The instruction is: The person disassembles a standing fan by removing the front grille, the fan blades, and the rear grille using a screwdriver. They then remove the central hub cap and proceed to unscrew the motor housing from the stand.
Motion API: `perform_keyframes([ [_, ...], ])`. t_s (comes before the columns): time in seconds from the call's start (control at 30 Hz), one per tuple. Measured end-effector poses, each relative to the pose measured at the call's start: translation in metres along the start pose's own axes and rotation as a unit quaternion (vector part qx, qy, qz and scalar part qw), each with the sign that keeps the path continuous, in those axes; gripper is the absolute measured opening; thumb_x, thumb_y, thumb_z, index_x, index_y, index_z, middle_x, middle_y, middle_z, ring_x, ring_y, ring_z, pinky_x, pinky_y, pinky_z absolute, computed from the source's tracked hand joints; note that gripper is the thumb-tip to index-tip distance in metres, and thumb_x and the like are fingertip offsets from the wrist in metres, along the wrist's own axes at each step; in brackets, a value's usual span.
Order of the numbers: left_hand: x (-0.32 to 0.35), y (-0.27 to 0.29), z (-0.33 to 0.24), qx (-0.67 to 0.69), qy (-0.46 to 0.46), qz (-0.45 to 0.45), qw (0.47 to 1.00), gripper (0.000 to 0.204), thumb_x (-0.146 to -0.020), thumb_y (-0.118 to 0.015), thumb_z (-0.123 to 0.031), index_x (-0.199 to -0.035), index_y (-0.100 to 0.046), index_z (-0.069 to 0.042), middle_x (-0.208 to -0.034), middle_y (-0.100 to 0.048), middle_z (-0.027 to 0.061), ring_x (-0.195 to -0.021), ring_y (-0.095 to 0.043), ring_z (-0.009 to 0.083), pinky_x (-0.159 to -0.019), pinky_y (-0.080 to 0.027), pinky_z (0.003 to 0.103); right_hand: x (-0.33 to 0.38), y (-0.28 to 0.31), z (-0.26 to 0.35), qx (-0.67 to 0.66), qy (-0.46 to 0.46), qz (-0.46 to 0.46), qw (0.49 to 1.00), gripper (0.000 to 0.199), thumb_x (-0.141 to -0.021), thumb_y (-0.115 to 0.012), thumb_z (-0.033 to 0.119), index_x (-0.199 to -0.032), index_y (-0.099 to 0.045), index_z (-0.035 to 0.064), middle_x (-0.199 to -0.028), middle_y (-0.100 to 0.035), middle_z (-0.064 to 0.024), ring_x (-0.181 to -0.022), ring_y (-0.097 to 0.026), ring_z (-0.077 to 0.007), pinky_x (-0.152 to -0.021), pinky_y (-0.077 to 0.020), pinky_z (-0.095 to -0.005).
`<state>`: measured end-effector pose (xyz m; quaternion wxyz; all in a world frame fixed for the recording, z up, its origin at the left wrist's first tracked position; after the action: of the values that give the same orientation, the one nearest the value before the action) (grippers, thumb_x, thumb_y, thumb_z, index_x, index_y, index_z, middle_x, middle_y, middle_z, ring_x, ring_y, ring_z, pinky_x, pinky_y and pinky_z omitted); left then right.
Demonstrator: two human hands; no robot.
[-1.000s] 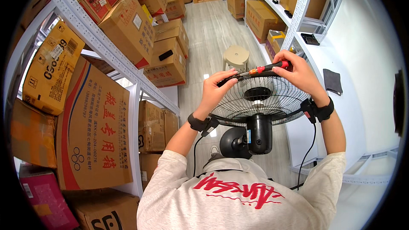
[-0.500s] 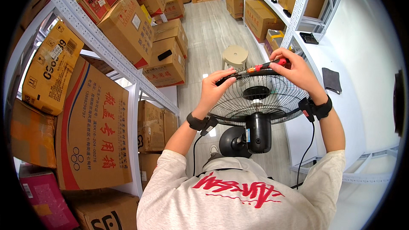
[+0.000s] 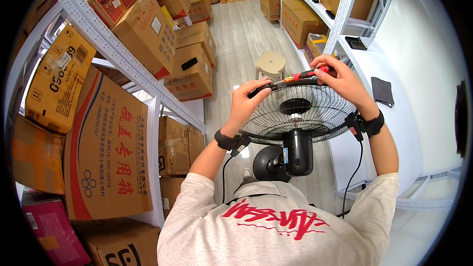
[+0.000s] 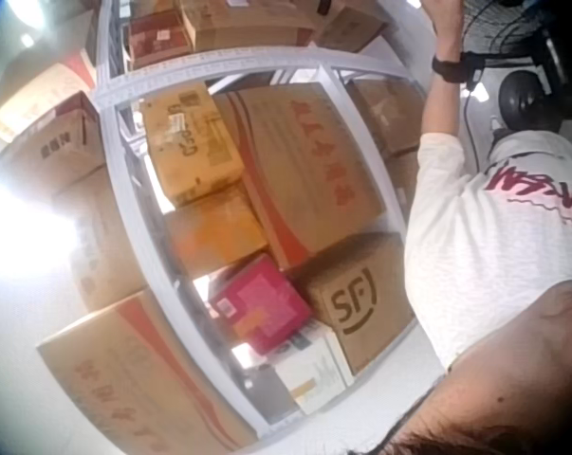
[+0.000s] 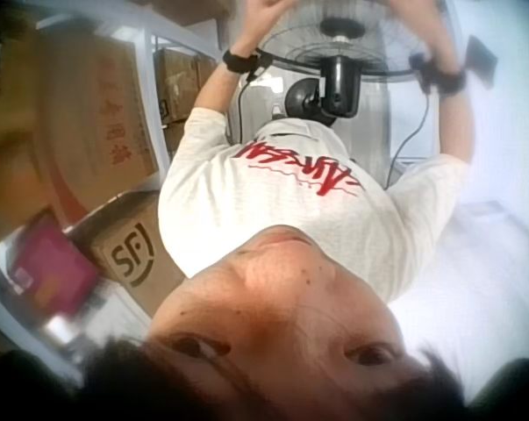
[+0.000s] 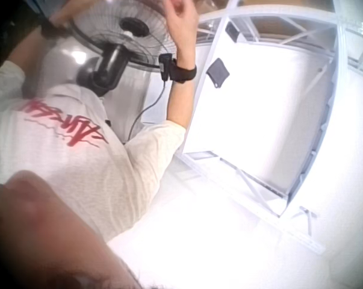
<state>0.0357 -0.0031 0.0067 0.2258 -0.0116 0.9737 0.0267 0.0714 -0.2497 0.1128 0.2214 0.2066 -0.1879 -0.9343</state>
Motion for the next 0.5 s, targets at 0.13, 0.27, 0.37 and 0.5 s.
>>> perform_keyframes([
  [0.13,0.001,0.002,0.001,-0.005,-0.002,-0.001,1.000,0.025,-0.085,-0.075,-0.011,-0.109,-0.073,-0.003,-0.112,-0.071,0.0144,-0.111,-0.065,0.0212,-0.097,-0.048,0.032,0.002,0.001,-0.002,0.018,-0.161,0.020,0.987,0.022,-0.100,-0.059,0.026,-0.102,-0.057,0.0040,-0.077,-0.061,-0.0029,-0.062,-0.058,-0.0074,-0.061,-0.0463,-0.0213],
  [0.27,0.001,0.001,-0.001,0.001,0.002,-0.002,1.000,0.025,-0.085,-0.075,-0.011,-0.109,-0.073,-0.003,-0.112,-0.072,0.0141,-0.111,-0.065,0.0209,-0.097,-0.048,0.032,0.004,0.004,-0.008,0.037,-0.154,0.038,0.987,0.021,-0.099,-0.059,0.025,-0.103,-0.055,0.0045,-0.077,-0.061,-0.0017,-0.065,-0.060,-0.0083,-0.063,-0.0478,-0.0206],
  [0.37,0.000,0.000,-0.001,0.006,0.004,-0.002,1.000,0.025,-0.085,-0.075,-0.011,-0.109,-0.073,-0.003,-0.112,-0.072,0.0140,-0.111,-0.065,0.0207,-0.097,-0.048,0.032,0.003,0.003,-0.006,-0.001,-0.027,-0.005,1.000,0.020,-0.099,-0.060,0.023,-0.105,-0.055,0.0045,-0.075,-0.060,-0.0009,-0.064,-0.060,-0.0086,-0.062,-0.0481,-0.0212],
  [0.5,0.002,0.003,0.000,0.004,0.011,-0.007,1.000,0.025,-0.085,-0.075,-0.011,-0.109,-0.073,-0.003,-0.112,-0.071,0.0140,-0.111,-0.065,0.0208,-0.097,-0.048,0.032,0.005,0.000,0.000,-0.046,-0.118,-0.012,0.992,0.020,-0.098,-0.061,0.022,-0.103,-0.055,0.0037,-0.075,-0.059,-0.0004,-0.069,-0.060,-0.0085,-0.064,-0.0488,-0.0223],
])
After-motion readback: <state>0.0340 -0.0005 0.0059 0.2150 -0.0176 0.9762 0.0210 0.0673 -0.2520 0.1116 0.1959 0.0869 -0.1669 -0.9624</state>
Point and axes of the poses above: each hand's wrist, its own x-axis away from the middle knuckle, its own y-axis out of the back of the hand, z = x × y, the point moved 6 cm from there along -x, towards the middle knuckle
